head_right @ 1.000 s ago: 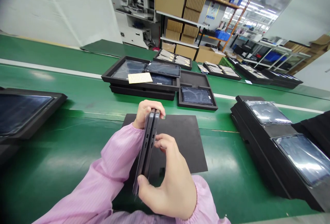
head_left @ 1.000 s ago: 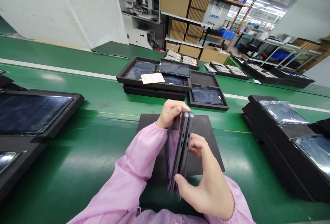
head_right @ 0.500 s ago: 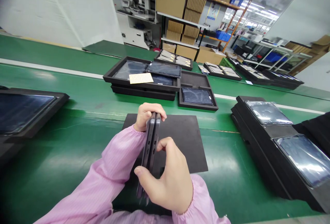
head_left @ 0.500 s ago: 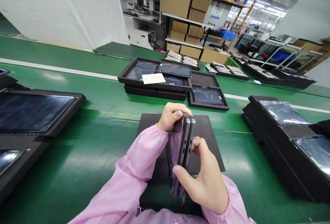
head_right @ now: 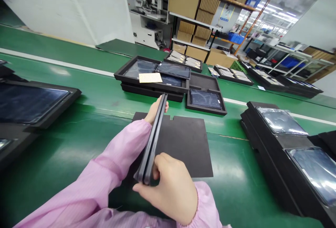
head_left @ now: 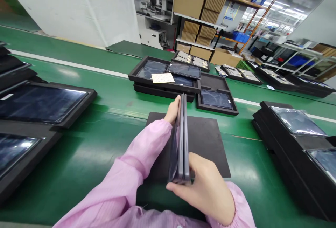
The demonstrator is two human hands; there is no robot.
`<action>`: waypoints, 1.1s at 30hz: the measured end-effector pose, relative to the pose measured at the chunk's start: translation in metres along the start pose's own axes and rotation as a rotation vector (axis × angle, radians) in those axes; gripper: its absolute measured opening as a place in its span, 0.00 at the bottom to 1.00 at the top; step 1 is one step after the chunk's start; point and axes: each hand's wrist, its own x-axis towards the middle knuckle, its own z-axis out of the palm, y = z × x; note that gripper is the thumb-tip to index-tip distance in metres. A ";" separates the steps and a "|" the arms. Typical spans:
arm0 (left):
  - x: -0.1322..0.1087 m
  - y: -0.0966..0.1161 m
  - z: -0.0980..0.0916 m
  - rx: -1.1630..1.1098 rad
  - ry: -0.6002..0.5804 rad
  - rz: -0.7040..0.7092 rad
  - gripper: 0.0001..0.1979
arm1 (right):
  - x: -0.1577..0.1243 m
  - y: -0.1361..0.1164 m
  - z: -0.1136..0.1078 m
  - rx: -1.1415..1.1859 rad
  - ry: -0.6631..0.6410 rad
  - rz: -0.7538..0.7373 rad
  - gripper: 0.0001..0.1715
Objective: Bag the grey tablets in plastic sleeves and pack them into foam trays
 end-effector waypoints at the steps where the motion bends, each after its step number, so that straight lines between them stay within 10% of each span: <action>1: 0.007 0.009 0.002 0.005 0.023 -0.011 0.31 | 0.004 0.001 0.001 -0.060 -0.071 0.028 0.20; 9: 0.019 0.033 0.010 0.038 0.099 -0.077 0.31 | 0.038 0.018 -0.014 -0.114 -0.475 0.129 0.19; 17: 0.018 0.033 0.011 -0.011 0.088 -0.068 0.30 | 0.041 0.048 -0.027 0.334 -0.361 -0.109 0.23; 33: 0.014 0.040 0.015 -0.009 0.107 -0.030 0.32 | 0.046 0.047 -0.034 0.364 -0.444 -0.230 0.12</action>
